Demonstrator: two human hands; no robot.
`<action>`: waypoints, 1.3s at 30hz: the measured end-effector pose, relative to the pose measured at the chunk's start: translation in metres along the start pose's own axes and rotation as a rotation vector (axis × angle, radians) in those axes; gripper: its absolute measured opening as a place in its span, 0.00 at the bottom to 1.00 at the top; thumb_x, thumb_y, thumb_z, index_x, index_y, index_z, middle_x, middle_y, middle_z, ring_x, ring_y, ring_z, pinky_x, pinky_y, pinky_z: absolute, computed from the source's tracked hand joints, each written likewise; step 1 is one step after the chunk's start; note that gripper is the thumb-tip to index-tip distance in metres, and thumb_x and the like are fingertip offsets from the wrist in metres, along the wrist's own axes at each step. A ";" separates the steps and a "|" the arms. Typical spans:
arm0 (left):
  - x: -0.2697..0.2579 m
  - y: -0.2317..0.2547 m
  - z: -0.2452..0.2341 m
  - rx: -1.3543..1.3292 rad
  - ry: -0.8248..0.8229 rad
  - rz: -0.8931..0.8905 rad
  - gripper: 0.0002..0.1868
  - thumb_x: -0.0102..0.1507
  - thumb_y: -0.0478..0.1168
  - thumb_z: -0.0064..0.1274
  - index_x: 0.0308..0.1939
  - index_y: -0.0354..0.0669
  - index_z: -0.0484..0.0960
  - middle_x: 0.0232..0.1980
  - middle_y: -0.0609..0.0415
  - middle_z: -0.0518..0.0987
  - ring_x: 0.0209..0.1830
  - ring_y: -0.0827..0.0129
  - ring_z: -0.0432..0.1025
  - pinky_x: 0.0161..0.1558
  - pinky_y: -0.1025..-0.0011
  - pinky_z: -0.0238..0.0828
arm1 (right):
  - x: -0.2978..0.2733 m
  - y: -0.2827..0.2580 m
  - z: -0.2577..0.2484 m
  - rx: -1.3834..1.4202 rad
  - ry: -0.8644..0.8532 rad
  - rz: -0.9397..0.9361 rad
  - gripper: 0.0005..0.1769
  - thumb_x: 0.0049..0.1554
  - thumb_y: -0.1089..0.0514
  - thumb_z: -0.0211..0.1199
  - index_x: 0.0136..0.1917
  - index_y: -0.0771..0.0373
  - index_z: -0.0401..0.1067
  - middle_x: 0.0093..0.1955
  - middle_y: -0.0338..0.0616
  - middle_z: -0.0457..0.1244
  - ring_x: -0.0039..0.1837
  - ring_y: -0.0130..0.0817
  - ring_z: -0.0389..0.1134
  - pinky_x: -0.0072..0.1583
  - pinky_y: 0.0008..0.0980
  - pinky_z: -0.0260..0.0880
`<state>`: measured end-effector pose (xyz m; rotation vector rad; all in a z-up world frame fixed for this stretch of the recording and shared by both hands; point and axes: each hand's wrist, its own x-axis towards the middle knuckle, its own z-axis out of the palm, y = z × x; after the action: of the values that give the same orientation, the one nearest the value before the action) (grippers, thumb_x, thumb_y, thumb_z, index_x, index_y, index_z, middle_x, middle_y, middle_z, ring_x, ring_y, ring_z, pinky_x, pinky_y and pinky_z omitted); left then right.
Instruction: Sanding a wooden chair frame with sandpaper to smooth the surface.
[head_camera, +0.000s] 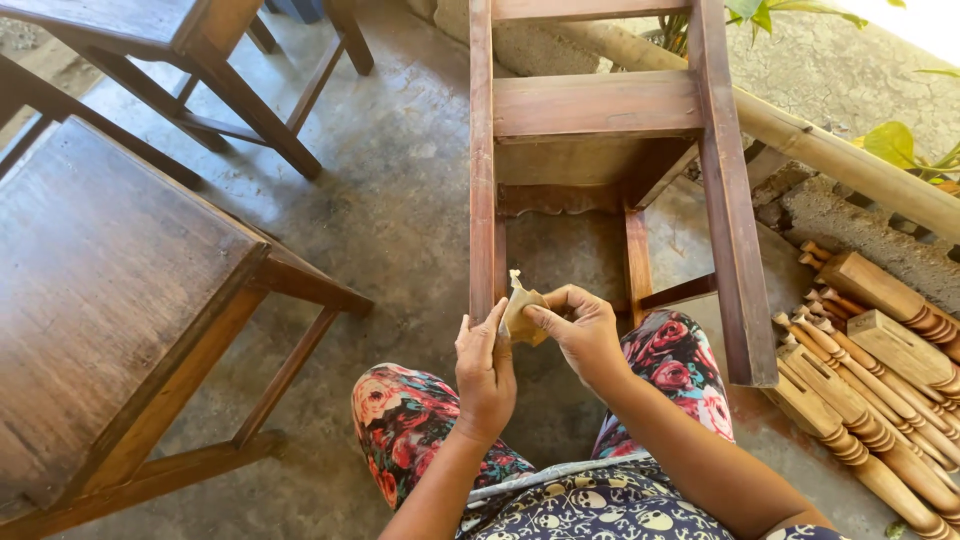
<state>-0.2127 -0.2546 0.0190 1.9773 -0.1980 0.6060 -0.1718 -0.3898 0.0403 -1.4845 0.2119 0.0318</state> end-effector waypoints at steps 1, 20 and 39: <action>0.003 0.001 -0.003 0.001 0.005 0.006 0.21 0.72 0.34 0.44 0.69 0.38 0.77 0.64 0.49 0.82 0.63 0.54 0.76 0.73 0.44 0.53 | -0.005 0.003 0.001 0.001 -0.002 -0.007 0.07 0.51 0.62 0.79 0.41 0.65 0.82 0.27 0.44 0.68 0.34 0.22 0.65 0.42 0.21 0.67; 0.003 0.001 0.006 -0.134 0.127 -0.329 0.08 0.65 0.35 0.58 0.44 0.43 0.92 0.39 0.52 0.89 0.49 0.59 0.83 0.74 0.52 0.53 | -0.010 0.076 -0.009 0.425 0.021 0.420 0.12 0.51 0.64 0.79 0.41 0.66 0.75 0.32 0.43 0.68 0.32 0.28 0.69 0.40 0.26 0.73; 0.014 0.005 0.003 0.108 0.072 -0.247 0.24 0.70 0.44 0.52 0.70 0.40 0.73 0.68 0.44 0.73 0.69 0.50 0.67 0.70 0.55 0.61 | 0.016 0.062 0.011 0.139 0.345 -0.424 0.17 0.68 0.63 0.55 0.68 0.70 0.73 0.66 0.56 0.69 0.70 0.38 0.65 0.73 0.43 0.63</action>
<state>-0.2015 -0.2577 0.0295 2.0397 0.1250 0.5349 -0.1639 -0.3748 -0.0229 -1.3636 0.1691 -0.5728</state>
